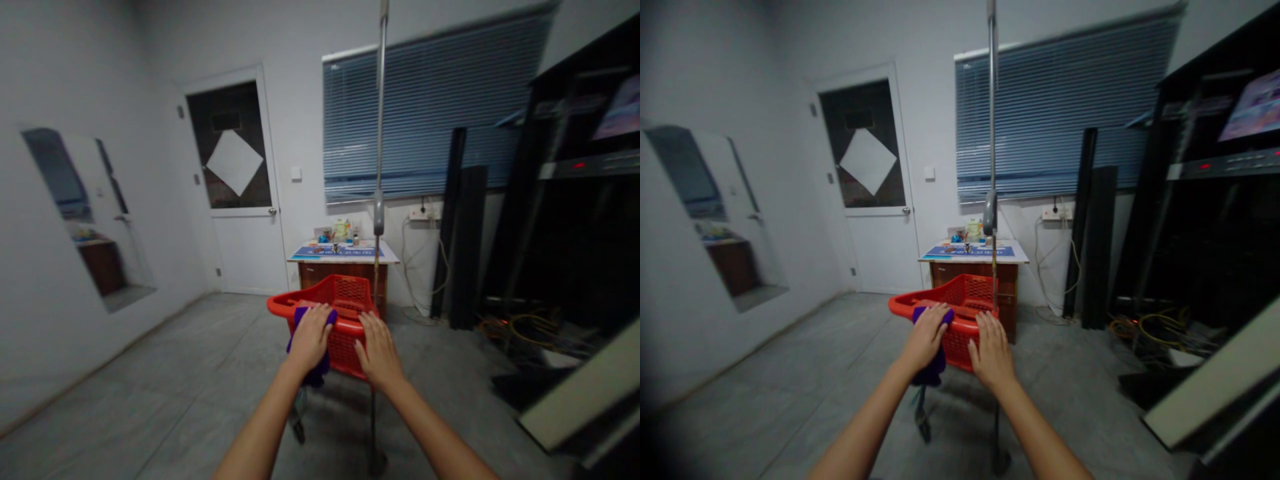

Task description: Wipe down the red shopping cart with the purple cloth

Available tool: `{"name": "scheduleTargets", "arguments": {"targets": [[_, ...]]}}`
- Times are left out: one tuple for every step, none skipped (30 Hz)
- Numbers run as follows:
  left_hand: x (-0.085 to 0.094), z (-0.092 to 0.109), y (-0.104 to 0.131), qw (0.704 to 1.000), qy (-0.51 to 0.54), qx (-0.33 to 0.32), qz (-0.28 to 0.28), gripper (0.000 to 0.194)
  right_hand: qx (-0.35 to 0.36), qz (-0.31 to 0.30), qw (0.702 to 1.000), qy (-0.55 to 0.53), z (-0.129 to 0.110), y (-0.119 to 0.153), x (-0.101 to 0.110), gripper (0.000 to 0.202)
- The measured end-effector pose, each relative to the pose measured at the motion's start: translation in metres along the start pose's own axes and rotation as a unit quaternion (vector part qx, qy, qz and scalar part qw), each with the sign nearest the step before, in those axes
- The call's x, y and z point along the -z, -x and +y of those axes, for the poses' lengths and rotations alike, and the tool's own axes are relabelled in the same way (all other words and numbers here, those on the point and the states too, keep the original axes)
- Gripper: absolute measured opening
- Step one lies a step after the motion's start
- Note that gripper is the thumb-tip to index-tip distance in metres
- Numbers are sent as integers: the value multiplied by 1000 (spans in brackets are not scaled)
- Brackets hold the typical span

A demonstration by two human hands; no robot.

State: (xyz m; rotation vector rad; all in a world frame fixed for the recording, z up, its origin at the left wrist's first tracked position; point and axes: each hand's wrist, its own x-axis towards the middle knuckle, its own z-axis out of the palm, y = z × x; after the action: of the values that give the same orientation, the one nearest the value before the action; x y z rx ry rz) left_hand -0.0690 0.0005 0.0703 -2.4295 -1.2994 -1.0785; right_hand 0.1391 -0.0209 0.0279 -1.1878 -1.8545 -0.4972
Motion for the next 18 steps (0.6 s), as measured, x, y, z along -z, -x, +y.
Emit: {"name": "scheduleTargets", "arguments": {"targets": [[2,-2,1,1000,3,-11,-8,41,3,-2,1000,2,1,0,1,55],[4,-6,1,1000,4,-17,-13,41,7,-5,1000,3,2,0,3,55],[7,-11,1,1000,3,-15,-14,40,10,-9,1000,3,3,0,5,55],[10,-17,0,1000,-1,-5,-10,39,11,-14,1000,2,4,0,6,55],[12,-22,0,1000,-5,10,-3,38,11,-18,1000,1,5,0,7,56],[13,-28,-1,1000,-10,27,5,37,10,-20,1000,1,4,0,7,57],[13,-31,-1,999,-14,42,14,36,7,-19,1000,0,4,0,6,58],[13,-33,-2,998,-18,54,21,36,3,-17,1000,0,2,0,5,58],[12,-33,-2,997,-22,62,28,35,-1,-13,1000,-1,1,0,3,59],[10,-30,-2,997,-26,63,31,35,-6,-7,1000,-2,-1,0,1,59],[8,-25,-2,997,-29,60,33,35,-11,-2,1000,-3,-3,0,-1,59],[5,-19,-3,998,-32,53,31,35,-15,4,1000,-3,-5,0,-4,58],[2,-11,-3,998,-32,40,25,36,-17,9,1000,-3,-7,0,-5,58],[-1,-2,-4,999,-31,32,21,37,-18,14,1000,-2,-8,0,-7,57],[-3,7,-4,999,-31,26,17,37,-18,17,1000,-1,-9,0,-7,57],[-5,14,-5,999,-32,16,11,37,-17,19,1000,0,-9,0,-8,56],[-6,20,-5,999,-33,7,8,37,-17,20,1000,1,-9,0,-7,56],[-6,24,-5,999,-34,-2,5,37,-16,20,1000,1,-9,0,-7,55]]}}
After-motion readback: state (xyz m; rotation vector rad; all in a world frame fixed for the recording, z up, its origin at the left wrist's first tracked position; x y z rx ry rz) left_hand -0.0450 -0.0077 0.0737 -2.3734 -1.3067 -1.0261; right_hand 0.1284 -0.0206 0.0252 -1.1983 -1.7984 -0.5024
